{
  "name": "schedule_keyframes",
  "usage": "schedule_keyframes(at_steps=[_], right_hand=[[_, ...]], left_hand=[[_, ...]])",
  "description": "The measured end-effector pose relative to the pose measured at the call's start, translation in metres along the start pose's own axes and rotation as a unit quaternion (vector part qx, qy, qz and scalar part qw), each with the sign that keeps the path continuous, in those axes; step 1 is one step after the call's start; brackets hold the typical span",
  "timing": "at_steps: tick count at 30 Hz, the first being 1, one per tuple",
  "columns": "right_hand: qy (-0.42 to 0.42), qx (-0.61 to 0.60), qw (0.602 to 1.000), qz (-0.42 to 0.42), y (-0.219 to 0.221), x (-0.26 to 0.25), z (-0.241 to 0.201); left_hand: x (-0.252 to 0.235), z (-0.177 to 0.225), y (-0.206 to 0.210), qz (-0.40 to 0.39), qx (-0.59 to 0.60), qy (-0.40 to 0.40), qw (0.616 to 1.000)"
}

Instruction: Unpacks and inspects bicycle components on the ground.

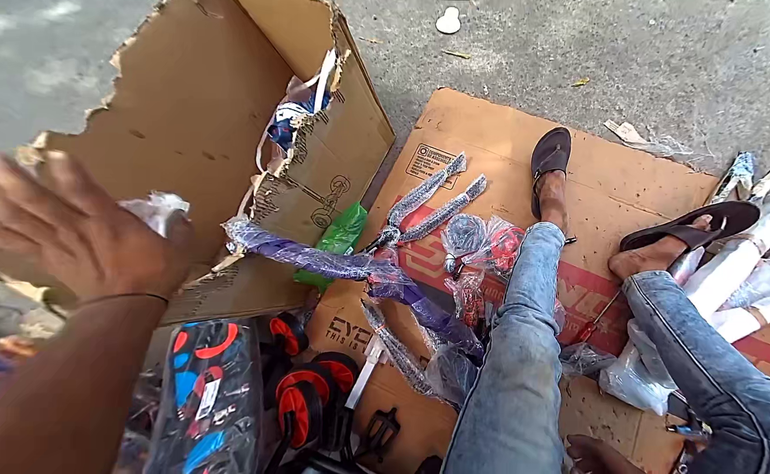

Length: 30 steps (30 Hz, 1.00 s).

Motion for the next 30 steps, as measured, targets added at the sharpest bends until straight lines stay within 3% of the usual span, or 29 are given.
schedule_keyframes(at_steps=[3, 5, 8, 11, 16, 19, 21, 24, 28, 30], right_hand=[[0.032, 0.013, 0.999, 0.0, -0.002, 0.005, 0.001], [0.047, 0.036, 0.998, 0.007, -0.007, 0.008, 0.006], [0.066, 0.067, 0.995, 0.028, -0.017, 0.011, 0.015], [0.091, 0.079, 0.992, 0.025, -0.018, 0.009, 0.016], [0.07, 0.094, 0.993, -0.018, -0.004, 0.011, -0.006], [0.074, 0.134, 0.986, -0.073, 0.003, 0.015, -0.007], [0.077, 0.153, 0.979, -0.106, 0.011, 0.019, -0.01], [0.051, 0.139, 0.98, -0.136, 0.021, 0.01, -0.025], [0.009, 0.116, 0.982, -0.149, 0.028, 0.012, -0.029], [0.031, 0.125, 0.98, -0.155, 0.025, 0.015, -0.019]], left_hand=[[0.105, 0.084, 0.021, -0.066, 0.084, 0.123, 0.987], [0.187, 0.12, 0.043, -0.141, 0.126, 0.167, 0.968], [0.293, 0.153, 0.045, -0.272, 0.2, 0.169, 0.926], [0.349, 0.17, -0.001, -0.349, 0.316, 0.13, 0.873], [0.368, 0.183, -0.075, -0.355, 0.42, 0.143, 0.823], [0.356, 0.19, -0.09, -0.348, 0.46, 0.142, 0.804], [0.347, 0.187, -0.078, -0.354, 0.476, 0.097, 0.799], [0.329, 0.184, -0.033, -0.359, 0.437, 0.04, 0.824], [0.328, 0.218, 0.029, -0.41, 0.221, 0.163, 0.87], [0.331, 0.232, 0.07, -0.432, 0.187, 0.14, 0.871]])
Point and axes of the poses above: each hand's wrist, its own x-axis away from the middle knuckle, its own y-axis out of the palm, z = x × y, the point moved 10 cm from there along -x, towards the middle knuckle, and after that the axes turned 10 degrees about -y, right-handed, at the moved point
